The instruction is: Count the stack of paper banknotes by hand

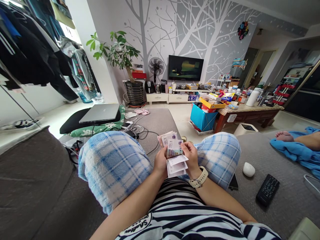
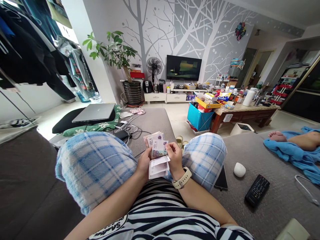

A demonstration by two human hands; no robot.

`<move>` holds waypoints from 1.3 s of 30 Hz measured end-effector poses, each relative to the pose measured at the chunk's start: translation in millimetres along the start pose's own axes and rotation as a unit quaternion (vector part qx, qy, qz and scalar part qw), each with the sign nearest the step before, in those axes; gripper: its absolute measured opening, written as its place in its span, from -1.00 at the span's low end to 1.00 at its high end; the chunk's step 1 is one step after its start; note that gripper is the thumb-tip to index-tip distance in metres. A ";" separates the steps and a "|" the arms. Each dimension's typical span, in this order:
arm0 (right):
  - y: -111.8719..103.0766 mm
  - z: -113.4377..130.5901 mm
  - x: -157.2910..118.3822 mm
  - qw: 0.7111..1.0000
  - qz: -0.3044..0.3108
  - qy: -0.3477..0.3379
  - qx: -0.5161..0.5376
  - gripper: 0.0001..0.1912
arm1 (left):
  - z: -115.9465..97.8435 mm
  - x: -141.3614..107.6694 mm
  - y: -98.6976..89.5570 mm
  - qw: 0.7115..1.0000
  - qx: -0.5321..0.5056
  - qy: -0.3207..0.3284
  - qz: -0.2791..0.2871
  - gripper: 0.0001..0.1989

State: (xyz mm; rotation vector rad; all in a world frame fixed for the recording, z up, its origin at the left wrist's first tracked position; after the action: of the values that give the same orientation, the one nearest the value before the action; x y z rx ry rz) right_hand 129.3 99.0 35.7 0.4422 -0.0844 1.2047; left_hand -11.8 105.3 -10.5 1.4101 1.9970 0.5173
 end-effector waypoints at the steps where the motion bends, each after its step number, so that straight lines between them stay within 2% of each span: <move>1: 0.4 0.8 -0.3 1.000 0.002 -0.002 0.001 -0.72 | -0.7 -0.6 0.0 1.000 0.002 0.002 -0.001 -0.78; 13: 3.3 2.2 -3.2 1.000 0.018 -0.004 -0.002 -0.67 | -8.0 -9.7 1.4 0.999 0.044 0.014 -0.009 -0.81; 22: 5.8 1.2 -3.8 1.000 0.029 0.001 0.008 -0.66 | -3.8 -5.2 5.1 1.000 0.023 0.005 0.018 -0.80; 32: 8.7 -2.6 -3.3 0.998 0.029 0.030 0.041 -0.72 | -2.2 -5.2 5.4 1.000 0.023 -0.002 0.020 -0.80; 39: 7.5 2.2 -3.2 0.999 0.027 0.015 0.013 -0.70 | -9.1 -9.0 6.8 1.000 0.026 0.009 0.015 -0.84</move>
State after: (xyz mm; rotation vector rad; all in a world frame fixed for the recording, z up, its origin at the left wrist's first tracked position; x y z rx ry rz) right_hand 121.7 97.5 38.9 0.4473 -0.0547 1.2669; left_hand -11.4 99.6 2.8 1.4743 2.0196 0.4960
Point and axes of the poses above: each hand's wrist, its own x-axis towards the middle knuckle, its own y-axis out of the palm, z = x × y, the point moved 10 cm from there along x, towards the middle knuckle, and after that the axes turned 8 degrees about -z, right-handed, at the moved point
